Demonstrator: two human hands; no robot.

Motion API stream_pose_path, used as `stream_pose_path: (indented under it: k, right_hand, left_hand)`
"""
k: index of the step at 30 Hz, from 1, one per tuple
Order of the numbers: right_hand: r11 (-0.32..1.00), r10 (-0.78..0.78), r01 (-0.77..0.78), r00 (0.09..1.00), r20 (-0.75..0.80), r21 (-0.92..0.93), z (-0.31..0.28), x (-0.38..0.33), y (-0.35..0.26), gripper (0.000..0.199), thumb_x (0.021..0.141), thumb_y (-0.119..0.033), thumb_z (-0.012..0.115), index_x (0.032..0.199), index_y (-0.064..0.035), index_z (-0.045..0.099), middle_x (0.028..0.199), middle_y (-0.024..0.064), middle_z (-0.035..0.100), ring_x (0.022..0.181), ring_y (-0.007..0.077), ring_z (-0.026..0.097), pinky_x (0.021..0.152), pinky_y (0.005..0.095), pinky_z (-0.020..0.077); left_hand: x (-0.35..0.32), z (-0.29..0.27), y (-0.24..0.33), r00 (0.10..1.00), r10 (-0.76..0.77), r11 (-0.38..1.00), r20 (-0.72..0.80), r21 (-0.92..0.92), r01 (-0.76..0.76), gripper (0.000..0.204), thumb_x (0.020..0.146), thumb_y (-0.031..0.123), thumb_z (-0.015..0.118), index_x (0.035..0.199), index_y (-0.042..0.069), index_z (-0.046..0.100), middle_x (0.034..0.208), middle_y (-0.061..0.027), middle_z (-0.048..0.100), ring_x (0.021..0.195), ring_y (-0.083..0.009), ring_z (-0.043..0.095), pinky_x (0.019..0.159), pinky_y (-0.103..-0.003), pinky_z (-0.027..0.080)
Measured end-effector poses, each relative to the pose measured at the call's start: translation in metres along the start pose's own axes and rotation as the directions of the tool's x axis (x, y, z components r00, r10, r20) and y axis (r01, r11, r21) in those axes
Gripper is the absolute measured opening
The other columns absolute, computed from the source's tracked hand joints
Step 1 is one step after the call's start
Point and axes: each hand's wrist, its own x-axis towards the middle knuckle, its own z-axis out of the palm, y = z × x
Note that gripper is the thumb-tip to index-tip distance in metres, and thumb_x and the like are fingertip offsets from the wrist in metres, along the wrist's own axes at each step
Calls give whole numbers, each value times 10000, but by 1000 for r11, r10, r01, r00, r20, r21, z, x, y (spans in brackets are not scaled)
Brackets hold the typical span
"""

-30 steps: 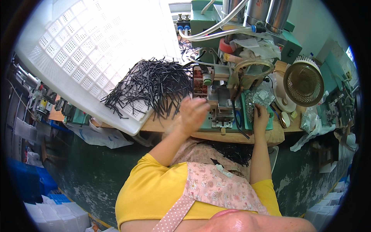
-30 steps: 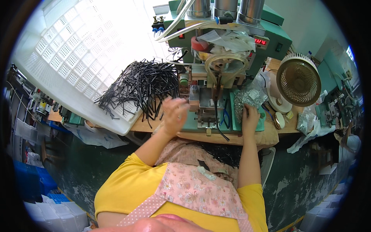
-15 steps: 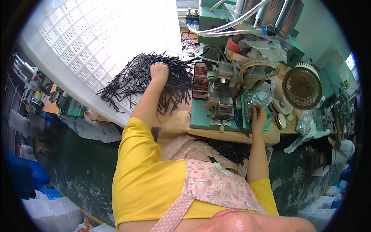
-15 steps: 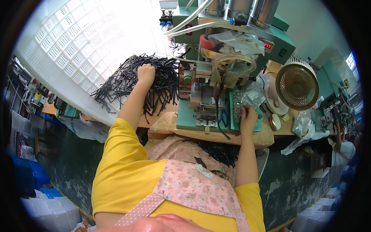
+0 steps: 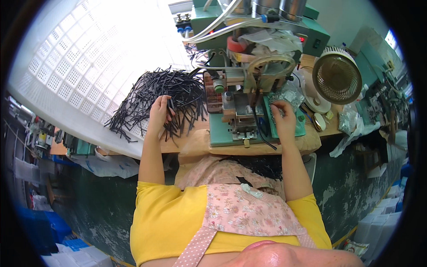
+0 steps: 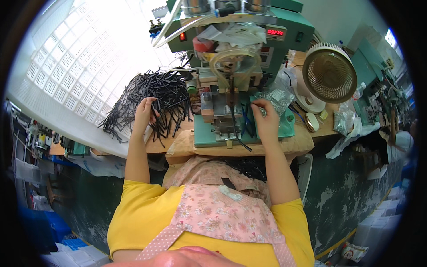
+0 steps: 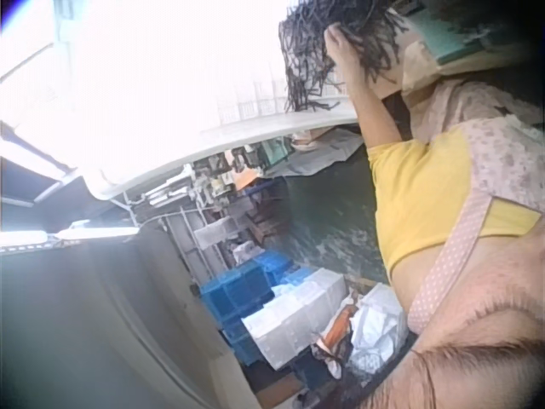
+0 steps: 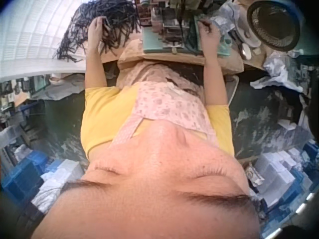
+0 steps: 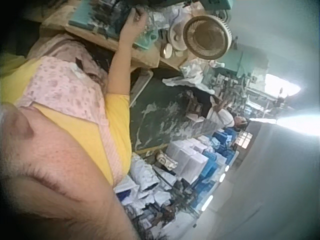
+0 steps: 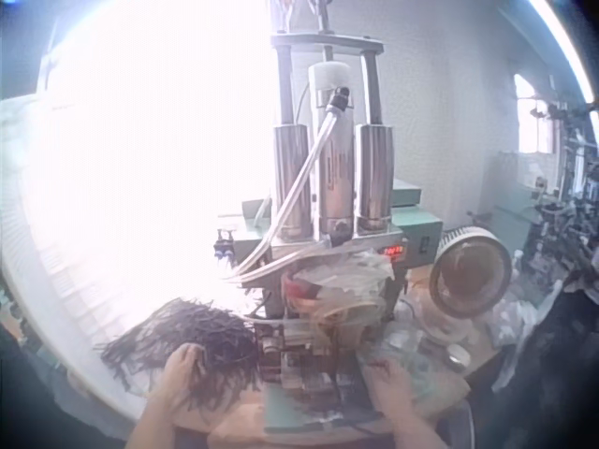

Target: The person repeatedly picks small metallic components and black plastic pieces from a tray and inserts them into a machine fixture. The person operates the machine to process each piece and places the finished items into a white basket.

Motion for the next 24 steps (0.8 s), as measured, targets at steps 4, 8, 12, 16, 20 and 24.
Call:
stream_pose_path:
  k: [4, 8, 12, 16, 20, 24]
  right_hand:
    - [986, -151, 156, 986, 78, -63, 24, -1, -25, 149, 827, -66, 670, 965, -36, 625, 934, 80, 647, 903, 251, 599, 822, 335, 447]
    - [992, -106, 103, 994, 28, 75, 36, -2, -32, 162, 819, -78, 695, 938, -36, 592, 906, 71, 634, 882, 212, 601, 802, 316, 457]
    - [989, -28, 20, 998, 54, 147, 38, -3, -42, 170, 827, -75, 695, 941, -35, 575, 901, 56, 623, 877, 182, 599, 803, 297, 460]
    - [952, -270, 273, 962, 40, -137, 24, 7, -38, 181, 825, -60, 700, 952, -32, 574, 928, 48, 618, 886, 164, 601, 829, 289, 462]
    - [905, -368, 303, 910, -191, -299, -23, 14, 3, 203, 802, -65, 695, 987, -45, 614, 943, 109, 630, 929, 290, 580, 821, 353, 457]
    - [854, -147, 122, 989, -9, -506, -69, 16, 63, 177, 847, -20, 605, 1024, -8, 605, 999, 156, 611, 955, 330, 582, 817, 375, 462]
  left_hand:
    - [-20, 56, 34, 942, 283, 950, -181, -83, -301, 269, 1016, 240, 456, 1082, 40, 624, 869, -27, 654, 684, -57, 558, 532, -195, 440]
    - [-65, 103, 71, 868, 458, 830, -192, -257, -495, 221, 1003, 171, 488, 1136, 37, 603, 1013, -71, 681, 827, -98, 624, 649, -222, 510]
    - [-89, 142, 97, 351, 936, 349, -23, 190, -918, 349, 683, -27, 712, 1021, 49, 666, 977, -82, 691, 872, -232, 657, 790, -341, 526]
    - [-93, 180, 101, 213, 975, 203, 68, 130, -971, 318, 720, 37, 671, 1038, 34, 670, 1011, -83, 682, 989, -248, 672, 755, -312, 564]
    - [-86, 187, 95, 166, 984, 154, 67, 152, -976, 273, 750, 70, 653, 1019, 31, 668, 1013, -74, 681, 985, -234, 673, 729, -288, 558]
    - [-82, 189, 92, 119, 992, 111, 42, 158, -981, 263, 735, 75, 658, 997, 47, 665, 991, -61, 681, 955, -212, 678, 702, -275, 548]
